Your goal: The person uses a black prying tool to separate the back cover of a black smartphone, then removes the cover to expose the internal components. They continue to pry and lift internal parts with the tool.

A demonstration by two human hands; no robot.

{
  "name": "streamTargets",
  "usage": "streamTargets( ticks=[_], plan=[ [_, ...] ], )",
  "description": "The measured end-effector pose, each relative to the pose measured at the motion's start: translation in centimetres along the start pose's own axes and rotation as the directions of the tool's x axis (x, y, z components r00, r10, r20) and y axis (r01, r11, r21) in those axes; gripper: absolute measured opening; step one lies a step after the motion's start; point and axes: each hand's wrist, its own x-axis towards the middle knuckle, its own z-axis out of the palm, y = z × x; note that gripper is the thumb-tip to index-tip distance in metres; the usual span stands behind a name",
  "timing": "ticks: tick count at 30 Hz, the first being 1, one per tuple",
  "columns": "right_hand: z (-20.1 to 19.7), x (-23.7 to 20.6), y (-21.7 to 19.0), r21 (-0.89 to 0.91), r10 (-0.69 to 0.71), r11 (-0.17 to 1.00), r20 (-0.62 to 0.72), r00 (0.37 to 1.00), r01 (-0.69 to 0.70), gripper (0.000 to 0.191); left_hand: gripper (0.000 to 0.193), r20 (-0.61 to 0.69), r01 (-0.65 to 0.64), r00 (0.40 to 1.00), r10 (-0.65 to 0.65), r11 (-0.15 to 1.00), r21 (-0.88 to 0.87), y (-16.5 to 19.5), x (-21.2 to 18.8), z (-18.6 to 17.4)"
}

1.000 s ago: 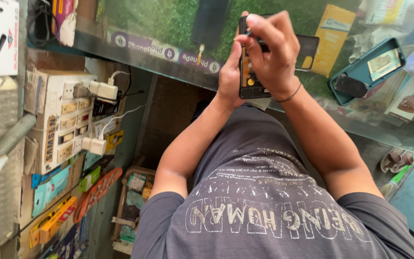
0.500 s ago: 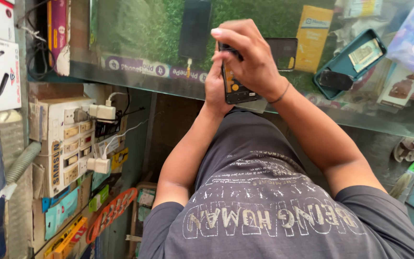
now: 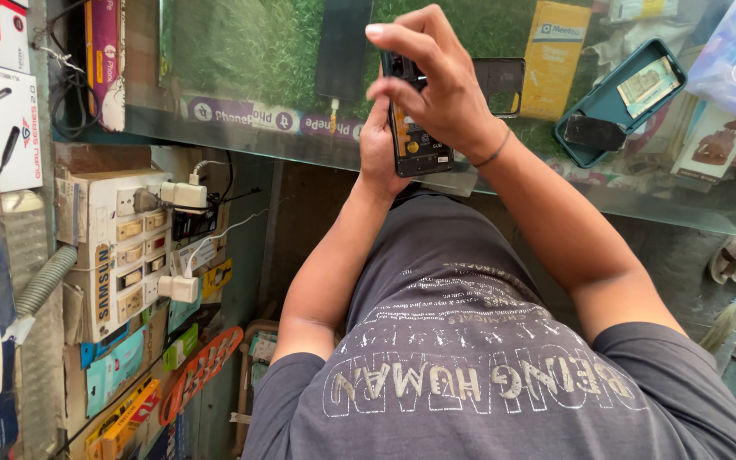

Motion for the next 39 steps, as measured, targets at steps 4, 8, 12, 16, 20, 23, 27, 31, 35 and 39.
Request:
streamTargets(
  ticks=[4,8,12,16,20,23,27,31,35,39],
  plan=[
    [0.0,0.4,0.1,-0.165,0.044,0.985,-0.019,0.999,-0.046,0.056,0.050,0.018,0.001,1.000,-0.001,1.000,-0.008,0.2,0.0,0.7],
    [-0.7,0.3,0.2,-0.187,-0.068,0.979,0.048,0.997,0.076,0.053,0.045,-0.054,-0.023,0.998,0.022,1.000,-0.018,0.3,0.0,1.1],
    [-0.2,0.8,0.4,-0.214,-0.031,0.976,0.017,0.999,0.034,0.062,0.051,0.068,0.009,0.998,-0.009,1.000,-0.002,0.5,0.1,0.7],
    [-0.1,0.8,0.0,-0.166,0.036,0.986,0.015,0.999,-0.033,0.052,0.047,-0.047,-0.020,0.999,0.019,0.999,-0.025,0.4,0.2,0.3],
    [-0.4,0.7,0.1,-0.095,-0.049,0.994,0.069,0.996,0.056,0.053,0.050,-0.038,0.003,0.999,-0.003,1.000,-0.008,0.4,0.1,0.0],
    [0.1,0.7,0.4,-0.174,0.001,0.985,0.053,0.999,0.009,0.054,0.051,0.067,0.005,0.998,-0.005,1.000,0.000,0.5,0.1,0.1],
    [0.2,0.5,0.4,-0.163,0.025,0.986,0.016,1.000,-0.022,0.056,0.048,0.001,0.007,1.000,-0.007,0.999,-0.032,0.5,0.2,0.2],
    [0.0,0.4,0.2,-0.159,0.003,0.987,0.070,0.998,0.008,0.057,0.045,0.009,-0.044,0.999,0.044,0.999,-0.013,0.4,0.2,0.1],
    [0.2,0.5,0.2,-0.158,0.068,0.985,0.008,0.998,-0.066,0.056,0.048,0.133,0.023,0.991,-0.018,0.999,-0.033,0.5,0.3,-0.2],
    [0.2,0.4,0.3,-0.143,0.054,0.989,0.061,0.997,-0.045,0.053,0.048,0.037,-0.040,0.999,0.040,0.999,-0.005,0.4,0.2,-0.1]
  ],
)
